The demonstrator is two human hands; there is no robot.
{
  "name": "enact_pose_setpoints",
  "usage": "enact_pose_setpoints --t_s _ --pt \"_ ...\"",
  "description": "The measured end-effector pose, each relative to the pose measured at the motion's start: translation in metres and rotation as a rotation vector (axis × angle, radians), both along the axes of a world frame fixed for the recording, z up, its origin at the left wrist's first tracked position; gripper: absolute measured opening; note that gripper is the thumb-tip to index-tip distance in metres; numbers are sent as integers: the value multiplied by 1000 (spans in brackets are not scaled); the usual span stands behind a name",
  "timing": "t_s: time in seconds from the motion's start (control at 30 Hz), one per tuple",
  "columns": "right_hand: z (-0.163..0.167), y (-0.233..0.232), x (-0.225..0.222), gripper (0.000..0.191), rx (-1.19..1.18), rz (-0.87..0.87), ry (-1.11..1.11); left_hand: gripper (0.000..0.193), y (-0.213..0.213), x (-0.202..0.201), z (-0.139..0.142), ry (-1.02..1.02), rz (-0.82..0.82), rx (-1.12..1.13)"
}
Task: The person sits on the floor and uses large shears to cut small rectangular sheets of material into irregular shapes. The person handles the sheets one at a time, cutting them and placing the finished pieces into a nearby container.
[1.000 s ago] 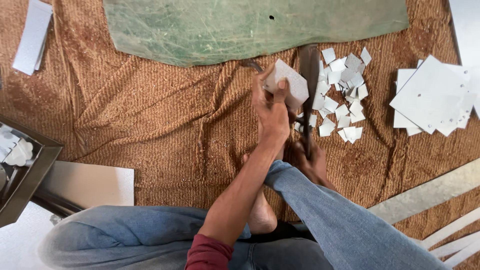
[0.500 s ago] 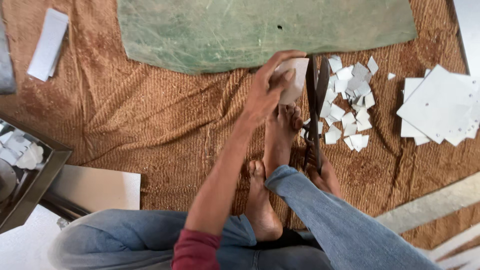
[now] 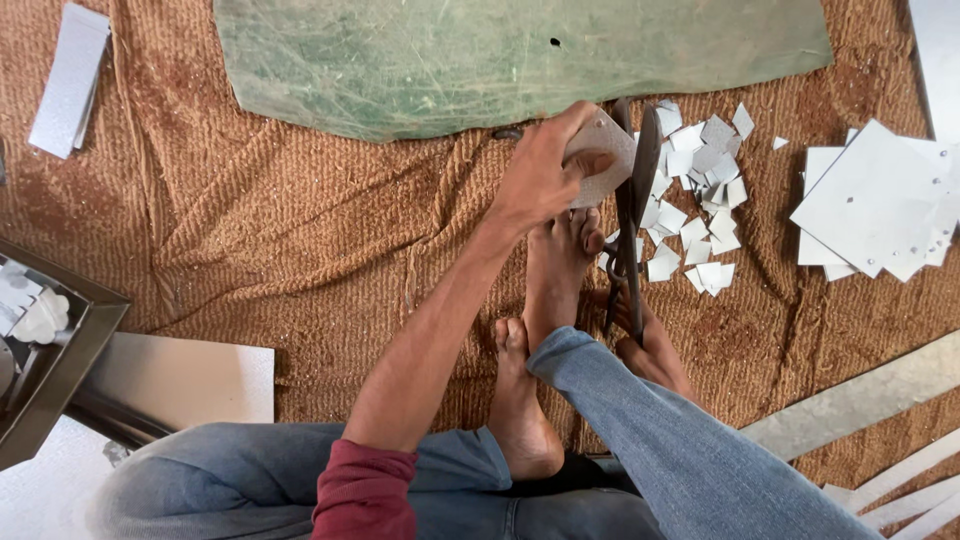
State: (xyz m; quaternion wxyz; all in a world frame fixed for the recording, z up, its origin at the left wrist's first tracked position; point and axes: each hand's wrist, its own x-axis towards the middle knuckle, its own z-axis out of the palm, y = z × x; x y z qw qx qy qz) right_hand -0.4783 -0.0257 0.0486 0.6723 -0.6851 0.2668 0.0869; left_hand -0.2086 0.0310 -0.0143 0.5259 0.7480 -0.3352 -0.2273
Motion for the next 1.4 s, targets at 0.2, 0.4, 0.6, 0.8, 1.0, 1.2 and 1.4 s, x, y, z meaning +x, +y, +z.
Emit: enact_pose_setpoints --t_s 0.2,0.4,0.6,0.8,1.0,1.2,1.4 --pt "-4 -13 -10 72 -1 36 88 68 -8 -5 -8 56 -2 35" --pt "-43 -14 -1 70 -58 -51 238 71 -3 -10 -10 -156 47 -95" --pt "-71 -16 -5 46 -127 -100 77 46 -2 -15 -5 64 61 -136" --pt "-72 -12 11 34 -299 -138 210 52 -2 -13 -6 -47 53 -229" --pt "-34 -12 6 71 -66 -20 -149 61 3 -26 -21 -70 81 -235" --pt "-52 -1 15 14 -328 -184 257 58 1 -35 -30 200 79 -112" --pt "-102 -12 15 25 -463 -199 128 56 2 -30 -8 210 148 -208"
